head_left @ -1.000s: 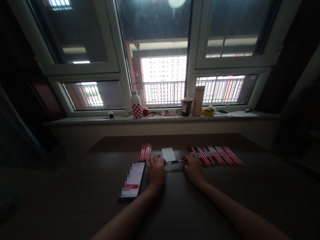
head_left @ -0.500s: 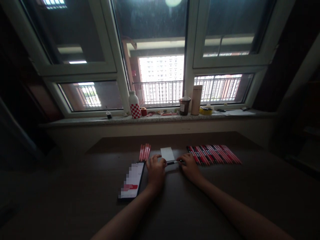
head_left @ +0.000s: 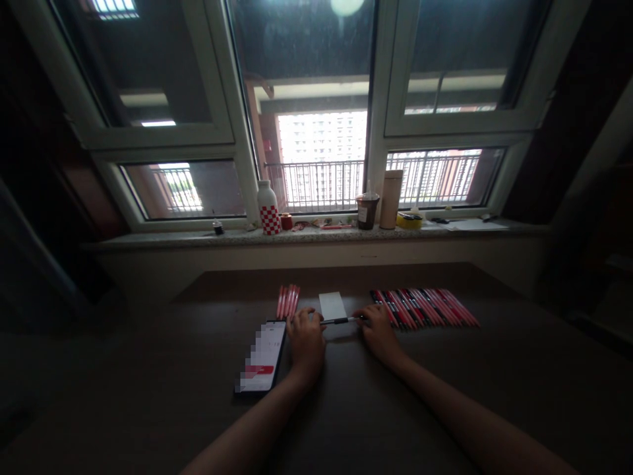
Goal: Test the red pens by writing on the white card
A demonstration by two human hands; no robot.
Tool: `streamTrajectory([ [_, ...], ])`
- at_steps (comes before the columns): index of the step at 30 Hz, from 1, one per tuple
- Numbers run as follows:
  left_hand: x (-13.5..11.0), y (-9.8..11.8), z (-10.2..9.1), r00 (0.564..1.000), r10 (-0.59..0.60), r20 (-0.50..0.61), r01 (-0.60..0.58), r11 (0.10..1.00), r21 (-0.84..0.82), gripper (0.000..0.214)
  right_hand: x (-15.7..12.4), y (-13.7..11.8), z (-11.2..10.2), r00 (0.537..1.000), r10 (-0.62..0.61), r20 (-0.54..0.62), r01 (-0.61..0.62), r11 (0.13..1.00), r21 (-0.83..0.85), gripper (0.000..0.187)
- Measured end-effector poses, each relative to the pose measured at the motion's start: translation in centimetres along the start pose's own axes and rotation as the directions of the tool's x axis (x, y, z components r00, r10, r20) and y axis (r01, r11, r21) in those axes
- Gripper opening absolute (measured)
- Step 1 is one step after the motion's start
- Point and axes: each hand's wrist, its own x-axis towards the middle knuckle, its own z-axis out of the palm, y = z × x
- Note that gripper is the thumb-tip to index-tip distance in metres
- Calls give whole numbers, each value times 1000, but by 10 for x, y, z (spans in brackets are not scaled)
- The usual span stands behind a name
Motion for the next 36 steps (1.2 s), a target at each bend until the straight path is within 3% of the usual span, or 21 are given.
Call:
streamTrajectory([
  [15, -1, -1, 1, 997, 72, -17, -73, 995, -63, 11, 0, -2, 0, 999, -35, 14, 35, 999, 10, 21],
  [36, 0, -1, 1, 1000, 4, 6, -4, 999, -46, 16, 0, -4, -2, 1000, -20, 10, 20, 999, 31, 19],
])
